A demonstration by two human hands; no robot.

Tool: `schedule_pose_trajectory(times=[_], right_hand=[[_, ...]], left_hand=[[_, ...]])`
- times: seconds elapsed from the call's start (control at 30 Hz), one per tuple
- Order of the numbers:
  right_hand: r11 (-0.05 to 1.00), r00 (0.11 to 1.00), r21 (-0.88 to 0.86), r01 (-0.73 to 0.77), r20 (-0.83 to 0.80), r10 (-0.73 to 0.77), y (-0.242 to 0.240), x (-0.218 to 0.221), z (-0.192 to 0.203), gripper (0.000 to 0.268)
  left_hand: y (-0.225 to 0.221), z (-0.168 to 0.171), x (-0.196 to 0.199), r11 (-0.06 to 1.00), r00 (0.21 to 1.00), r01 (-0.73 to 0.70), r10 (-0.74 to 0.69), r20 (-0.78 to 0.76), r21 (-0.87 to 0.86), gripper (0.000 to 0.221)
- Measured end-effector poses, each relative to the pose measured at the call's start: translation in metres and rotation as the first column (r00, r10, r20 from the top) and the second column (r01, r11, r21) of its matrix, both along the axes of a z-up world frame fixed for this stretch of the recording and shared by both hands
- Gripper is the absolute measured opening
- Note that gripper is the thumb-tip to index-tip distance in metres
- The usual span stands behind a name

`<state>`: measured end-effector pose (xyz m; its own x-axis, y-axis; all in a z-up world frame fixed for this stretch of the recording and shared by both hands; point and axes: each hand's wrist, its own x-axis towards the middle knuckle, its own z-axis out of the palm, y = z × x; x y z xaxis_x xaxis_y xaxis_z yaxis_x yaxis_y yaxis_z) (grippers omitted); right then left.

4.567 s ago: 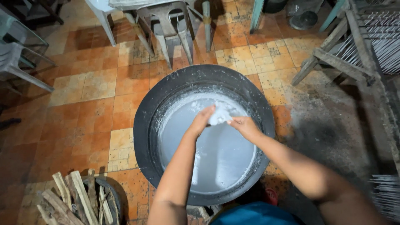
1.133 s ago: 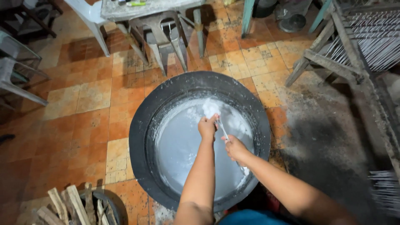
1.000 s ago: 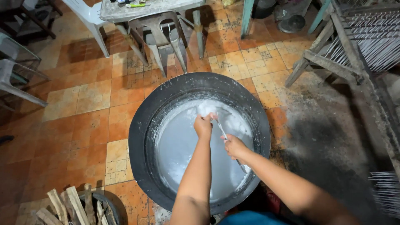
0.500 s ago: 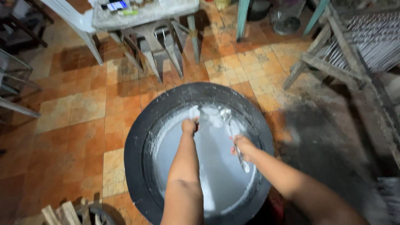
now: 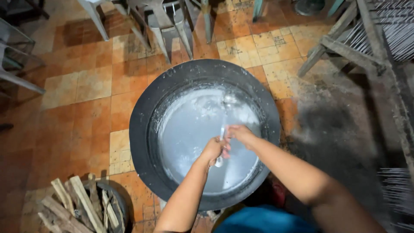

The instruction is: Dipping a rack of candle wicks into a vat of white liquid and stirring the mixture.

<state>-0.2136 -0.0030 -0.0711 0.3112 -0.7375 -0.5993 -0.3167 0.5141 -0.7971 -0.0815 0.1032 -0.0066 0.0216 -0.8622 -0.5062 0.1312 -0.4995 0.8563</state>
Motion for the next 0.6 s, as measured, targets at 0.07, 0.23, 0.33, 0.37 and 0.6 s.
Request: schedule_pose_trajectory(times=[0.07, 0.23, 0.33, 0.37, 0.6], right_hand=[[0.947, 0.987, -0.315, -0.064, -0.161, 0.013, -0.021, -0.021, 0.03, 0.029], [0.569, 0.863, -0.754, -0.327, -0.484, -0.145, -0.008, -0.094, 0.119, 0.015], [0.563, 0.816, -0.72, -0.405, -0.562, -0.132, 0.025, -0.121, 0.137, 0.041], [0.589, 0.852, -0.69, -0.421, -0.523, -0.004, 0.039, -0.122, 0.153, 0.022], [0.466, 0.961, -0.874, -0.137, -0.23, -0.151, 0.067, -0.118, 0.141, 0.064]], left_hand=[[-0.009, -0.02, 0.033, 0.99, 0.964, -0.024, 0.06, 0.258, -0.142, 0.03], [0.001, 0.002, 0.14, 0.997, 0.456, 0.067, 0.009, 0.89, -0.044, 0.04], [0.009, -0.021, 0.196, 0.957, 0.441, -0.024, -0.248, 0.862, 0.287, 0.075], [0.018, -0.015, 0.203, 0.962, 0.436, -0.028, -0.233, 0.869, 0.272, 0.067], [0.066, 0.14, 0.142, 0.918, 0.644, 0.371, -0.363, 0.673, 0.14, 0.053]])
